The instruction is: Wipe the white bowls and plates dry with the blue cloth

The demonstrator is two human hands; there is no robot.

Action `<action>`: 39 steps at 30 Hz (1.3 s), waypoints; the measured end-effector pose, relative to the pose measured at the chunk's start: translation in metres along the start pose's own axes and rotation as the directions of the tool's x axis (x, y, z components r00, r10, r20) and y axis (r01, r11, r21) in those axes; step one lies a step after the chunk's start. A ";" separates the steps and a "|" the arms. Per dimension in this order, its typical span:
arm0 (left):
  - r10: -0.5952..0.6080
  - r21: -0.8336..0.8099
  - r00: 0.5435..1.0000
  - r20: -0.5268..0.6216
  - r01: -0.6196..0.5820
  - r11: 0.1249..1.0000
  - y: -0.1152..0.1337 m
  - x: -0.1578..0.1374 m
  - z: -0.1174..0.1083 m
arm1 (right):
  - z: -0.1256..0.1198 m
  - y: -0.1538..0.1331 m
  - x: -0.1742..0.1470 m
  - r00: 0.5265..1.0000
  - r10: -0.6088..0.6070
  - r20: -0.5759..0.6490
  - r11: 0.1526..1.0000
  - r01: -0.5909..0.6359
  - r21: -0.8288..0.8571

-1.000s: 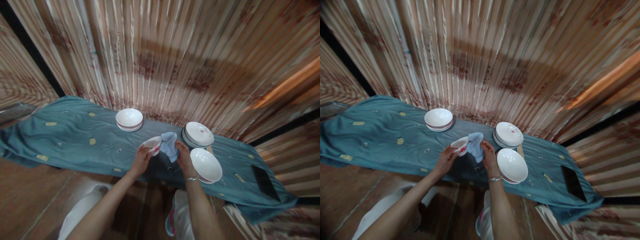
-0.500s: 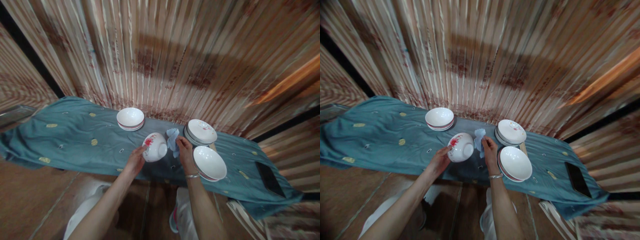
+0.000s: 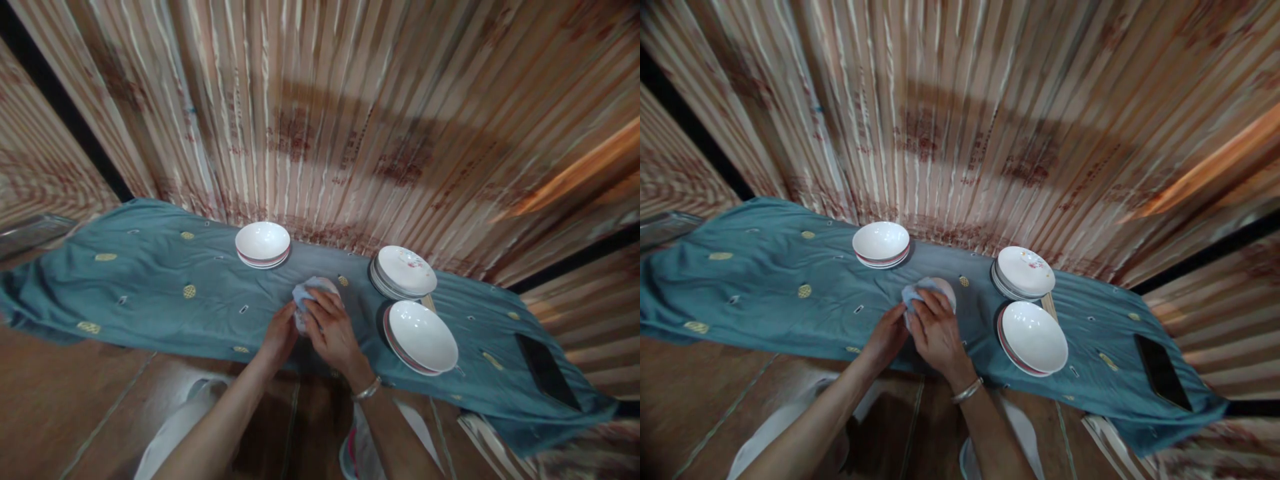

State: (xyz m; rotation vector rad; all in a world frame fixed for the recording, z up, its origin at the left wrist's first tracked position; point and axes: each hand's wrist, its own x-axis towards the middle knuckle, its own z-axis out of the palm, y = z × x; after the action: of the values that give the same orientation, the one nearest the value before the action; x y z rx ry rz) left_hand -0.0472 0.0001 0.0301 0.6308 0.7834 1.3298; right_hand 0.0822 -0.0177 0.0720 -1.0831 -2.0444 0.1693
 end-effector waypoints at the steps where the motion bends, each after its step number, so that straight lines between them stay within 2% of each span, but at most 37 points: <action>1: 0.008 0.027 1.000 -0.007 -0.008 1.000 -0.001 0.000 -0.002 | 0.002 -0.004 -0.001 0.999 -0.024 0.027 0.999 0.025 -0.041; 5: 0.001 0.028 0.999 -0.041 0.001 1.000 -0.005 -0.001 -0.005 | 0.009 -0.004 -0.005 0.997 -0.033 0.075 0.983 0.046 -0.178; 9: -0.027 -0.062 0.998 -0.057 0.023 0.998 -0.006 0.002 0.000 | 0.015 0.005 -0.003 0.996 -0.040 0.074 0.980 0.054 -0.193; 15: -0.051 -0.060 0.997 -0.049 0.049 0.997 -0.005 0.000 0.007 | 0.010 0.025 0.007 0.997 0.078 0.002 0.997 -0.078 -0.015; 21: -0.064 -0.158 0.998 -0.002 0.063 0.985 -0.003 -0.003 0.012 | 0.007 0.039 0.007 0.976 0.212 -0.047 0.965 -0.202 0.165; 25: -0.060 -0.179 0.998 -0.025 0.055 0.982 -0.005 -0.002 0.011 | 0.009 0.042 0.004 0.959 0.272 -0.080 0.942 -0.248 0.227; 34: -0.097 -0.157 0.995 -0.032 0.090 0.983 0.000 -0.004 0.010 | 0.014 0.051 0.002 0.886 0.448 -0.121 0.829 -0.362 0.426; 39: -0.105 -0.191 0.993 -0.056 0.093 0.977 0.000 -0.004 0.007 | 0.020 0.070 -0.001 0.825 0.554 -0.109 0.731 -0.420 0.537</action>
State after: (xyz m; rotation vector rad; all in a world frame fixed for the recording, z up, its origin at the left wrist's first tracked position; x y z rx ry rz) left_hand -0.0418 -0.0033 0.0350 0.3951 0.7223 1.3200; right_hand 0.1132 0.0293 0.0265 -1.2124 -1.3194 0.7421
